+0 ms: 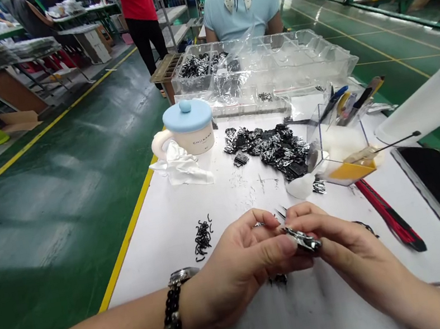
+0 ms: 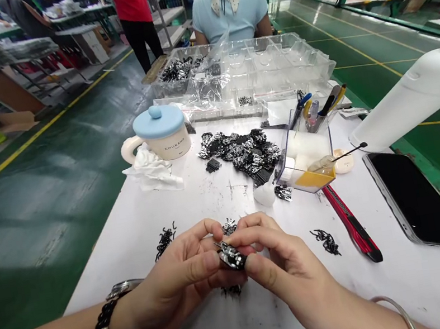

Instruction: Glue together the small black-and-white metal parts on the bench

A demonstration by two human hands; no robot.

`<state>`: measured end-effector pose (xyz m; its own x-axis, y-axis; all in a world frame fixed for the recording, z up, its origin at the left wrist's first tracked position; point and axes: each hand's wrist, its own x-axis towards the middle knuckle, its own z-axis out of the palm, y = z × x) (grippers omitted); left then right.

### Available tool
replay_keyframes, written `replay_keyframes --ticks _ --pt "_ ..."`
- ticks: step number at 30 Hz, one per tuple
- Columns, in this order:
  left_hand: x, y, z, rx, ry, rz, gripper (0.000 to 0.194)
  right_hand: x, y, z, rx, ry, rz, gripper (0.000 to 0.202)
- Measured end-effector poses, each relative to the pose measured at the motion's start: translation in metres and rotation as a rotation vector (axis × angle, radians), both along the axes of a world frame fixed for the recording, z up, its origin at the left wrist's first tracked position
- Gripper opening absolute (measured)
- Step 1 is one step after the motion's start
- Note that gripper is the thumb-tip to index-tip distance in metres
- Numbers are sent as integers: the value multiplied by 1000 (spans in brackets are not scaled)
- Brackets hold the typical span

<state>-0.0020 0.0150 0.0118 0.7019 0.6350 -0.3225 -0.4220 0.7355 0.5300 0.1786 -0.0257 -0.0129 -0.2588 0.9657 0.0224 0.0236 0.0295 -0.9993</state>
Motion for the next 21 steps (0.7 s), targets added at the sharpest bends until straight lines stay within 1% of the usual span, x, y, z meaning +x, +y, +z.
replay_keyframes --ticks 6,14,17,19,21 --pt "-1 -1 1 62 12 15 31 4 0 7 181 -169 22 28" --pt "-2 0 -3 82 59 20 36 5 1 10 242 -278 45 29" --pt "-3 1 -4 139 107 22 36 7 1 13 271 -332 57 30" --pt "-5 1 -4 213 158 31 35 9 0 15 359 -387 20 31" --pt "-8 0 -3 303 218 48 35 14 0 16 496 -462 -71 30"
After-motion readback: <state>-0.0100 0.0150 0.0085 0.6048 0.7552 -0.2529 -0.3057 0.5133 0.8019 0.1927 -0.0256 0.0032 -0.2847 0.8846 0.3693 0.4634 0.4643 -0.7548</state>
